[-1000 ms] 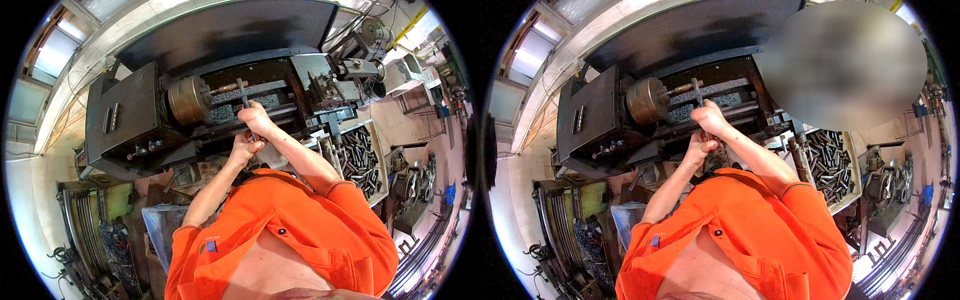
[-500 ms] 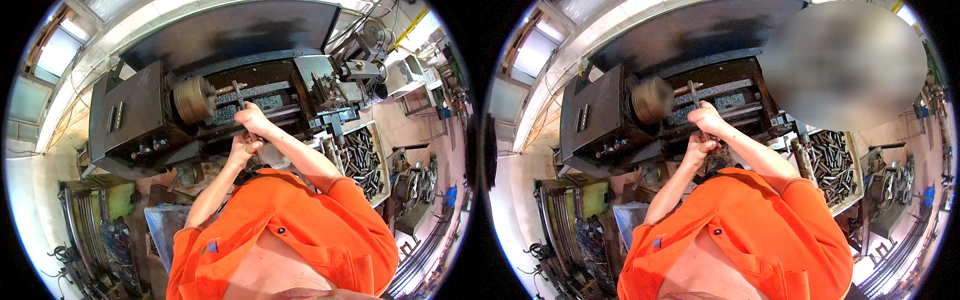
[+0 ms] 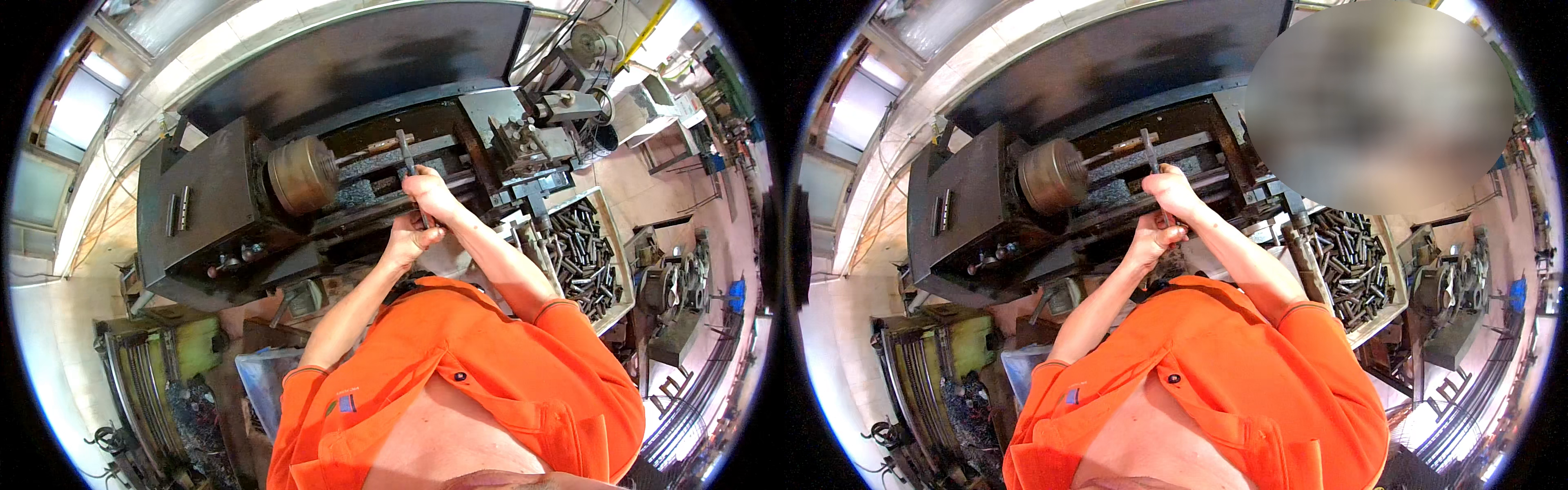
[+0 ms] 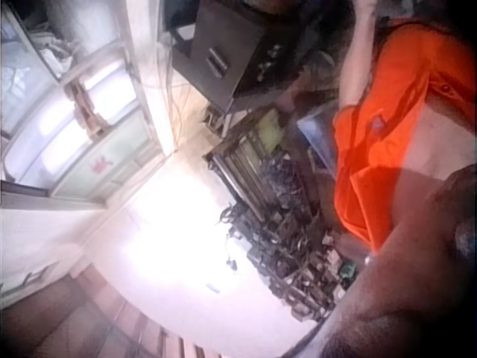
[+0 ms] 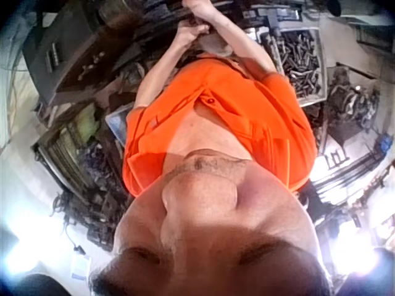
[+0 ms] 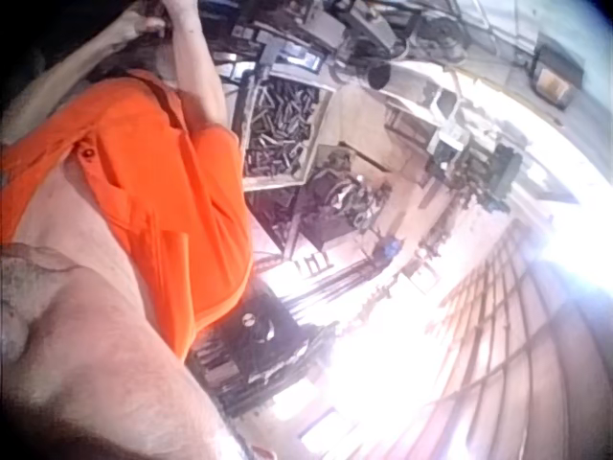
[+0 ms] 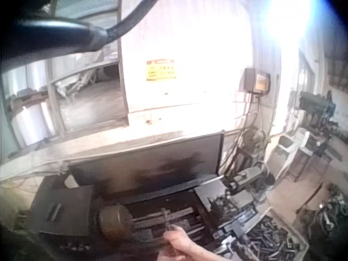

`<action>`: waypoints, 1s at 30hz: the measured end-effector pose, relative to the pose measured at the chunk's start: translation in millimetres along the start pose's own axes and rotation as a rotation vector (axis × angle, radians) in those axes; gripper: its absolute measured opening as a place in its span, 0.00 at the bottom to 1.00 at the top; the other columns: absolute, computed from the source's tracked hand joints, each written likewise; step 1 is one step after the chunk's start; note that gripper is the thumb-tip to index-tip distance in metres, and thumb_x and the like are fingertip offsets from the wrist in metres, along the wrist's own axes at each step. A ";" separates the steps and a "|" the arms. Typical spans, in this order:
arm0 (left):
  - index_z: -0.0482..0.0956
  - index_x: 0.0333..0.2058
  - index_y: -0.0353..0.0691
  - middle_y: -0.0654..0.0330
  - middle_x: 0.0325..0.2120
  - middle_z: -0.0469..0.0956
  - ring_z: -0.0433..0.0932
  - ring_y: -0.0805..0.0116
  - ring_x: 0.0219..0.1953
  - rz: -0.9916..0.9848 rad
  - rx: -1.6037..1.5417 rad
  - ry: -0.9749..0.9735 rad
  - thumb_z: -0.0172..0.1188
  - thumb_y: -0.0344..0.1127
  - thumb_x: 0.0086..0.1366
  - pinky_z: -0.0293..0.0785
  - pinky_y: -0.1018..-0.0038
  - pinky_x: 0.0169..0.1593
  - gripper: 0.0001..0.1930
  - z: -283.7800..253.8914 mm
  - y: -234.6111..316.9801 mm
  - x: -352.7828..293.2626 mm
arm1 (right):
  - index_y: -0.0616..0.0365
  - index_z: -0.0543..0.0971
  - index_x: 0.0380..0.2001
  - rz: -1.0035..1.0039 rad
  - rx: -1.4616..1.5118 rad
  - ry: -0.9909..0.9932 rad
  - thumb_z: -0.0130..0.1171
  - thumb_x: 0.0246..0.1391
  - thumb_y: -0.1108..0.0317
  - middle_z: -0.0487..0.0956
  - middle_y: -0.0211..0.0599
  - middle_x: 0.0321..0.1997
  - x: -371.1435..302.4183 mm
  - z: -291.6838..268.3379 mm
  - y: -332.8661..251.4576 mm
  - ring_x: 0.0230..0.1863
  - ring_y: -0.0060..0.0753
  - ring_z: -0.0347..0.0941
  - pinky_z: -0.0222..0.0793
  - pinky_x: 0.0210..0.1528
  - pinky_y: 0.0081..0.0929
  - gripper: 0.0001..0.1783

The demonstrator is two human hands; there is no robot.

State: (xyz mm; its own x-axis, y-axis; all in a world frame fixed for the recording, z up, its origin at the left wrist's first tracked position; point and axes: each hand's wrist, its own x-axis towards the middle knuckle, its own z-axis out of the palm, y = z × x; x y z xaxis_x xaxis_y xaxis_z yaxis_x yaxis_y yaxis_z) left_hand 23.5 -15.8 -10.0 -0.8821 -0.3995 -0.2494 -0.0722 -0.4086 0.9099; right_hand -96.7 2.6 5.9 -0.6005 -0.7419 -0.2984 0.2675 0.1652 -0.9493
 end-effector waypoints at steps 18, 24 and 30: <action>0.64 0.50 0.35 0.46 0.37 0.74 0.75 0.53 0.40 0.288 1.301 -0.476 0.71 0.56 0.29 0.72 0.64 0.43 0.49 71.2 -17.0 -42.1 | 0.59 0.71 0.34 -0.117 0.508 0.555 0.46 0.37 0.77 0.77 0.35 0.33 -191.0 -77.4 50.9 0.17 0.18 0.61 0.57 0.18 0.18 0.15; 0.69 0.46 0.32 0.48 0.35 0.76 0.75 0.52 0.37 0.339 1.219 -0.591 0.61 0.49 0.49 0.71 0.67 0.40 0.31 66.5 -16.3 -47.8 | 0.64 0.64 0.36 0.384 0.961 0.537 0.34 0.50 0.72 0.73 0.52 0.38 -236.6 -154.1 118.9 0.10 0.13 0.48 0.49 0.11 0.13 0.12; 0.70 0.47 0.30 0.49 0.30 0.78 0.78 0.64 0.33 -0.154 1.101 -0.277 0.63 0.39 0.49 0.72 0.71 0.35 0.27 29.7 -26.8 -87.9 | 0.64 0.65 0.34 0.443 0.895 0.563 0.36 0.50 0.66 0.75 0.55 0.33 -225.5 -258.0 126.6 0.10 0.14 0.49 0.50 0.10 0.15 0.13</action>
State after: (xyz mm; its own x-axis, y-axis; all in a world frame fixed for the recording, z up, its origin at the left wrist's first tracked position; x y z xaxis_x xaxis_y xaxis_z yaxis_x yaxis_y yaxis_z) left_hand 89.2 54.7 -2.6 -0.8911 -0.1574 -0.4258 -0.4361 0.5569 0.7069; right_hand -121.8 358.5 -72.6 -0.5116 -0.3008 -0.8048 0.8444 -0.3490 -0.4064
